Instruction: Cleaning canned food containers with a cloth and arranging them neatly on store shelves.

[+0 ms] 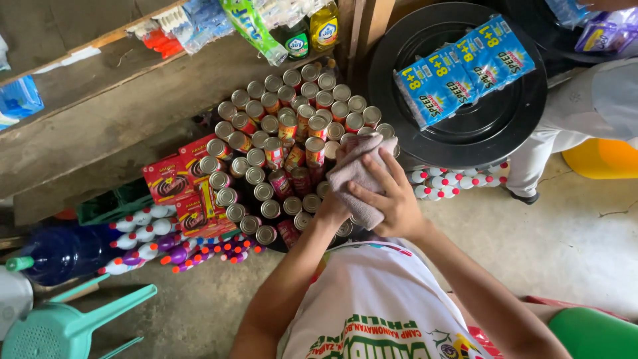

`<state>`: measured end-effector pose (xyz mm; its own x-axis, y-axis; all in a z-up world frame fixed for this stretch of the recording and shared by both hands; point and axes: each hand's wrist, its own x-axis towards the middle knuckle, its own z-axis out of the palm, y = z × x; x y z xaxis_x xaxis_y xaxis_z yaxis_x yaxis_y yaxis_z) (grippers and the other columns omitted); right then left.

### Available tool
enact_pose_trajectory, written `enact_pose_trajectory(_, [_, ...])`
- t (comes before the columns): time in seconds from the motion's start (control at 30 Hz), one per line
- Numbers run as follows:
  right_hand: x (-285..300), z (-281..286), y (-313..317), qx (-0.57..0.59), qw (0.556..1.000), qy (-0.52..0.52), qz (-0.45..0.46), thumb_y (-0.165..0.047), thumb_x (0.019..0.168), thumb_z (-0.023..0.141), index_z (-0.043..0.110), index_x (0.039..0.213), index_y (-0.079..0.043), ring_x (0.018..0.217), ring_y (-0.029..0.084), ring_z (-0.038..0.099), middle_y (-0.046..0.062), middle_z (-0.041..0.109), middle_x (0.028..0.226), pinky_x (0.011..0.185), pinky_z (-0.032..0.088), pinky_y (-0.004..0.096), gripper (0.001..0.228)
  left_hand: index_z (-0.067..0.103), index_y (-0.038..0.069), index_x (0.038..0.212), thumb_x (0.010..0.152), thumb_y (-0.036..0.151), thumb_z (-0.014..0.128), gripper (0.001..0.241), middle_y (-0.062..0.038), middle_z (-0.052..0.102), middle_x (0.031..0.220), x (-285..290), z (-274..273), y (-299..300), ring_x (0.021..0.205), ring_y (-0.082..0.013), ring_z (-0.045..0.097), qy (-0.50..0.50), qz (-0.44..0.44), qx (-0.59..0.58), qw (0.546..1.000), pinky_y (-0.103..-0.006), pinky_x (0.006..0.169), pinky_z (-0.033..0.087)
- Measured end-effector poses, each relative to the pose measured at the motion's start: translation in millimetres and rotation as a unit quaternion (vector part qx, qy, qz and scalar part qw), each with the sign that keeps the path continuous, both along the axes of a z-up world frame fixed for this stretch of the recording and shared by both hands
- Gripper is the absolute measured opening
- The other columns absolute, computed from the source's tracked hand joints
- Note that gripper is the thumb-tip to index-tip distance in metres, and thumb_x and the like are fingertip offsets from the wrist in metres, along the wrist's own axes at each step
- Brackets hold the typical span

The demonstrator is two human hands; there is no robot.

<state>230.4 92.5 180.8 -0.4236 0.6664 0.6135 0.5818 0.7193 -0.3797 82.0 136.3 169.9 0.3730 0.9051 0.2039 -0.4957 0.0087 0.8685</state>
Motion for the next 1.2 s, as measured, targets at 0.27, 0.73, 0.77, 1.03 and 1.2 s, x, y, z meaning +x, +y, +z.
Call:
enact_pose_trajectory(0.27, [7.8, -49.5, -7.2, -0.353, 0.814, 0.448, -0.107, -0.028, 0.094, 0.071, 0.053, 0.152, -0.014, 0.157, 0.051, 0.031, 0.029, 0.038, 0.167, 0.128, 0.029, 0.054, 0.062, 0.048, -0.002, 0.145, 0.117, 0.042, 0.049, 0.052, -0.014, 0.055, 0.13, 19.1, -76.3, -2.9, 0.123, -0.0254, 0.053, -0.197, -0.064, -0.289, 0.935, -0.0417, 0.111, 0.043])
enact_pose_trajectory(0.73, [9.7, -114.2, -82.2, -0.365, 0.637, 0.625, -0.264, -0.048, 0.095, 0.069, 0.043, 0.155, -0.008, 0.145, 0.032, 0.047, 0.025, 0.042, 0.157, 0.117, 0.037, 0.043, 0.077, 0.05, 0.006, 0.143, 0.114, 0.046, 0.036, 0.051, -0.009, 0.061, 0.131, 42.3, -93.0, -36.4, 0.12, -0.0213, 0.06, -0.16, -0.197, -0.352, 0.901, -0.0396, 0.107, 0.048])
enact_pose_trajectory(0.77, [0.2, -95.7, -89.1, -0.297, 0.757, 0.524, -0.254, -0.05, 0.102, 0.058, 0.043, 0.158, -0.008, 0.152, 0.031, 0.041, 0.022, 0.039, 0.165, 0.124, 0.033, 0.041, 0.072, 0.05, 0.007, 0.141, 0.113, 0.048, 0.035, 0.052, -0.008, 0.062, 0.129, 45.3, -96.3, -34.8, 0.118, -0.0205, 0.061, -0.138, -0.175, -0.351, 0.91, -0.0389, 0.105, 0.049])
enact_pose_trajectory(1.03, [-10.3, -50.6, -99.5, -0.101, 0.943, 0.138, -0.285, -0.03, 0.082, 0.079, 0.053, 0.148, -0.015, 0.151, 0.044, 0.031, 0.025, 0.032, 0.163, 0.126, 0.027, 0.045, 0.072, 0.049, 0.013, 0.137, 0.116, 0.029, 0.047, 0.026, -0.002, 0.061, 0.12, 41.9, -159.3, -49.0, 0.111, -0.0182, 0.062, -0.144, -0.16, -0.308, 0.927, -0.0393, 0.096, 0.052])
enact_pose_trajectory(1.2, [0.1, -61.5, -64.3, -0.287, 0.841, 0.367, -0.277, -0.012, 0.09, 0.066, 0.046, 0.157, -0.019, 0.159, 0.046, 0.038, 0.019, 0.039, 0.17, 0.129, 0.029, 0.047, 0.071, 0.053, 0.004, 0.141, 0.118, 0.043, 0.041, 0.047, -0.01, 0.062, 0.133, 32.0, -122.5, -31.6, 0.122, -0.0203, 0.062, -0.156, -0.243, -0.319, 0.903, -0.0414, 0.109, 0.049])
